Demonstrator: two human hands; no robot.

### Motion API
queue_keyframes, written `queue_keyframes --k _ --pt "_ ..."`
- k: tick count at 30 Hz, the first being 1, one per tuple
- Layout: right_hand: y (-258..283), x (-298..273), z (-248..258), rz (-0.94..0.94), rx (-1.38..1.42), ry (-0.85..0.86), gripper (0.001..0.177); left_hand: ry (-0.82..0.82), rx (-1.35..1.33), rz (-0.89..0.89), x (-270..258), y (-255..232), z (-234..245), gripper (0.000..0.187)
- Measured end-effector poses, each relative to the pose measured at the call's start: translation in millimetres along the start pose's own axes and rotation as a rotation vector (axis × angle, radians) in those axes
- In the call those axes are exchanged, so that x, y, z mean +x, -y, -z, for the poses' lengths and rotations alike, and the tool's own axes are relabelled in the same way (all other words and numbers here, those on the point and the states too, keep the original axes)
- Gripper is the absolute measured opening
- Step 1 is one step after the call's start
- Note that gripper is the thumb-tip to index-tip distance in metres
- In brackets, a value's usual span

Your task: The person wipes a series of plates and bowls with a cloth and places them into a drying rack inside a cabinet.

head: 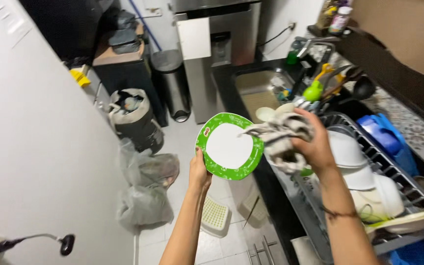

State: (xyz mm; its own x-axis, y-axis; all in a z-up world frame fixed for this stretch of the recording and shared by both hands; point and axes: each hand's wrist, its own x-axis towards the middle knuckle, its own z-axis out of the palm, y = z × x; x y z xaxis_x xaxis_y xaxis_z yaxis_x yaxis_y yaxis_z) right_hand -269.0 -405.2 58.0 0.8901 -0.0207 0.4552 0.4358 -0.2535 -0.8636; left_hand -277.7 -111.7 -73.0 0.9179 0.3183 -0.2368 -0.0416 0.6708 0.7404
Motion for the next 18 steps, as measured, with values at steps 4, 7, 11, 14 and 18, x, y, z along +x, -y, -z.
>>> queue_keyframes --k 4,7,11,14,18 --pt "-47.5 26.3 -77.7 0.054 -0.139 0.128 0.095 -0.096 -0.008 -0.087 -14.4 -17.0 10.2 0.059" --pt "-45.9 9.4 -140.3 0.278 -0.409 0.146 0.095 -0.158 -0.002 -0.105 -34.7 -34.4 3.0 0.064" --pt "-33.9 -29.7 -202.1 0.448 -0.722 0.196 0.096 -0.226 0.096 -0.050 -39.0 -33.7 10.4 0.062" --pt "-45.0 -50.9 -217.3 0.467 -0.702 0.383 0.085 -0.263 0.113 -0.010 -15.7 -9.7 42.2 0.057" --pt "-36.5 -83.4 -197.7 0.486 -0.548 0.665 0.071 -0.290 0.044 -0.042 -9.2 -8.2 51.1 0.048"
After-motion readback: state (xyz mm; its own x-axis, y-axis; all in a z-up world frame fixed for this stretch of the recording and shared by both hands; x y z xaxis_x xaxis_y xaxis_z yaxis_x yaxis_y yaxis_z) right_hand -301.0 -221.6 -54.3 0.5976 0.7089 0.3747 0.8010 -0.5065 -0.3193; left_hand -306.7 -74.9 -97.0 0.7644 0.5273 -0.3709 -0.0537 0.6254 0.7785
